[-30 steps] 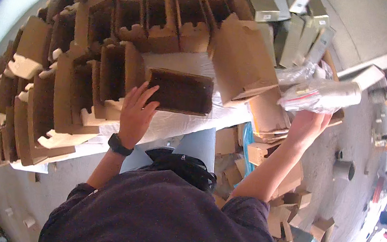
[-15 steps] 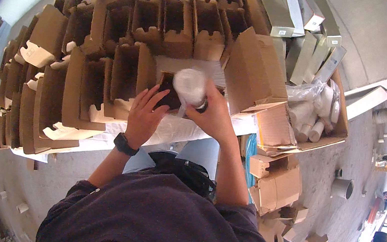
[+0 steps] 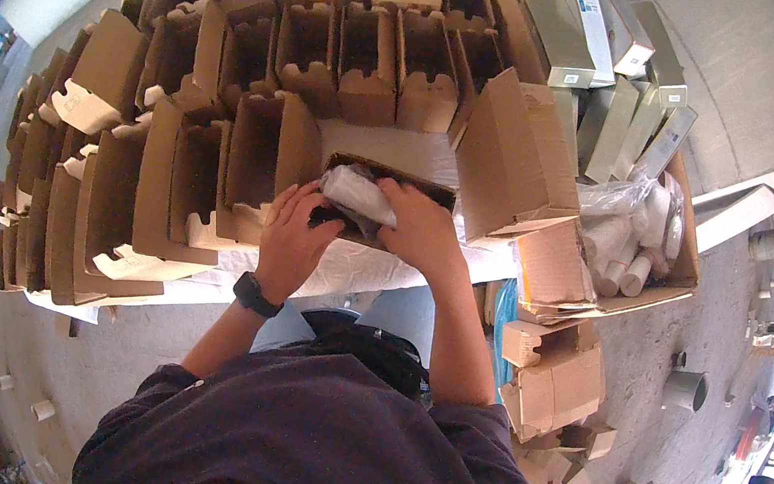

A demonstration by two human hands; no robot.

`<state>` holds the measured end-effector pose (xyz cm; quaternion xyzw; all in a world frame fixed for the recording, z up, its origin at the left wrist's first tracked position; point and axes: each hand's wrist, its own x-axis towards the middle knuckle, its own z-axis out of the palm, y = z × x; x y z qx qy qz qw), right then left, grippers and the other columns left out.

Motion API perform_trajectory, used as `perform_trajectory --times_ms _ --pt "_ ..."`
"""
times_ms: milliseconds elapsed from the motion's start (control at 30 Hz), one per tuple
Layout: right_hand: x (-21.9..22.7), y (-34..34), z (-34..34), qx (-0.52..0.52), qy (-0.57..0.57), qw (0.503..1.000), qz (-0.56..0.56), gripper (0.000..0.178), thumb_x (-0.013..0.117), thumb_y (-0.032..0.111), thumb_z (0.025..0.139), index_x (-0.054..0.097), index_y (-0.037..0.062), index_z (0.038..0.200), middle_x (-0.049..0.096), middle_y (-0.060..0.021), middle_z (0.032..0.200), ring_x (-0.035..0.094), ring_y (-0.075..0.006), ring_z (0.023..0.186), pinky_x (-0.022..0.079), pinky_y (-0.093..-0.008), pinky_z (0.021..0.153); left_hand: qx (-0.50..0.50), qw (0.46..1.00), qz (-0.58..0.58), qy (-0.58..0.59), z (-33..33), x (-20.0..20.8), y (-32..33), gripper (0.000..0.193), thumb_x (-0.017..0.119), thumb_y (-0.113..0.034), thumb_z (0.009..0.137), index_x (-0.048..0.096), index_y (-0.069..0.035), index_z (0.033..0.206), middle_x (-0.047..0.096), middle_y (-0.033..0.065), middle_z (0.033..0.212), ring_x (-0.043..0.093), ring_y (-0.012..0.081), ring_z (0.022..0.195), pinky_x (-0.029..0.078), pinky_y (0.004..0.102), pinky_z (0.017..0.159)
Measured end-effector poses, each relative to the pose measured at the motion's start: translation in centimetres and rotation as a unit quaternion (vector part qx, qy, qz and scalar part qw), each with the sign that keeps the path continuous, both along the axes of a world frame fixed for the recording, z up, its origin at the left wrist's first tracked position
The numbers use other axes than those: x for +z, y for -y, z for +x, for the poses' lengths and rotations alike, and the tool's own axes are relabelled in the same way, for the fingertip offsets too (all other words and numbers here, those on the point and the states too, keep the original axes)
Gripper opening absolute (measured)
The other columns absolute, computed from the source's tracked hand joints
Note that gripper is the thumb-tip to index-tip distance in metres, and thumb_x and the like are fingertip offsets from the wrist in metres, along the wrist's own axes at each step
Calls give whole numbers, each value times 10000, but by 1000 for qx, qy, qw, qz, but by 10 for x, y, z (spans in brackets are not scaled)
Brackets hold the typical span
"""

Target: The person places white bottles into cardboard dividers by hand. They pick up bottles from a container on the right and insert them one by one into the individual slots of the cardboard packaging on the table.

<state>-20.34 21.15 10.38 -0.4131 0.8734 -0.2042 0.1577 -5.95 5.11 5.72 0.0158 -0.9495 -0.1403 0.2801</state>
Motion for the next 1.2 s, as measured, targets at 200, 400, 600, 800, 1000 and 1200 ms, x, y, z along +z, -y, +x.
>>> perform_trajectory --times_ms 200,400,600,800,1000,1200 --pt "-11 6 -3 9 8 996 92 593 679 165 741 514 102 1307 587 -179 1213 578 -376 1104 488 -452 912 -8 1000 1 -9 -1 0 -3 111 701 -131 775 704 -159 882 567 98 1053 531 308 1197 370 492 1067" --pt "-13 -4 8 2 -108 987 -117 484 661 68 794 577 99 1269 620 -191 1167 603 -391 1060 510 -459 879 -15 1000 -1 -10 -2 4 0 92 696 -140 780 695 -143 871 568 95 1048 529 317 1195 374 501 1060" --pt "-15 -25 36 -179 -76 897 -397 236 627 -39 847 678 51 1059 650 -149 1122 642 -297 989 509 -372 855 -18 1000 10 -7 -2 -3 1 138 722 -109 748 692 -137 880 574 86 1063 521 310 1220 370 492 1067" --pt "-58 -59 51 -300 -114 847 -423 208 575 -20 887 608 8 1090 627 -157 1125 596 -278 1073 474 -379 920 -25 1000 11 -7 -2 4 -1 160 735 -92 728 688 -135 874 578 69 1058 523 301 1221 374 485 1067" --pt "-61 -62 54 -274 -8 872 -407 259 539 62 929 587 -1 1175 628 -152 1161 585 -263 1103 431 -386 991 -25 1000 12 -12 -3 3 -1 161 737 -84 724 685 -131 870 567 74 1069 524 300 1214 384 487 1061" --pt "-71 -58 48 -202 24 903 -379 324 524 157 957 552 23 1250 619 -145 1233 568 -301 1157 401 -385 1027 -31 999 20 -9 -2 2 -1 157 734 -91 744 685 -119 890 569 81 1116 510 304 1234 379 481 1074"
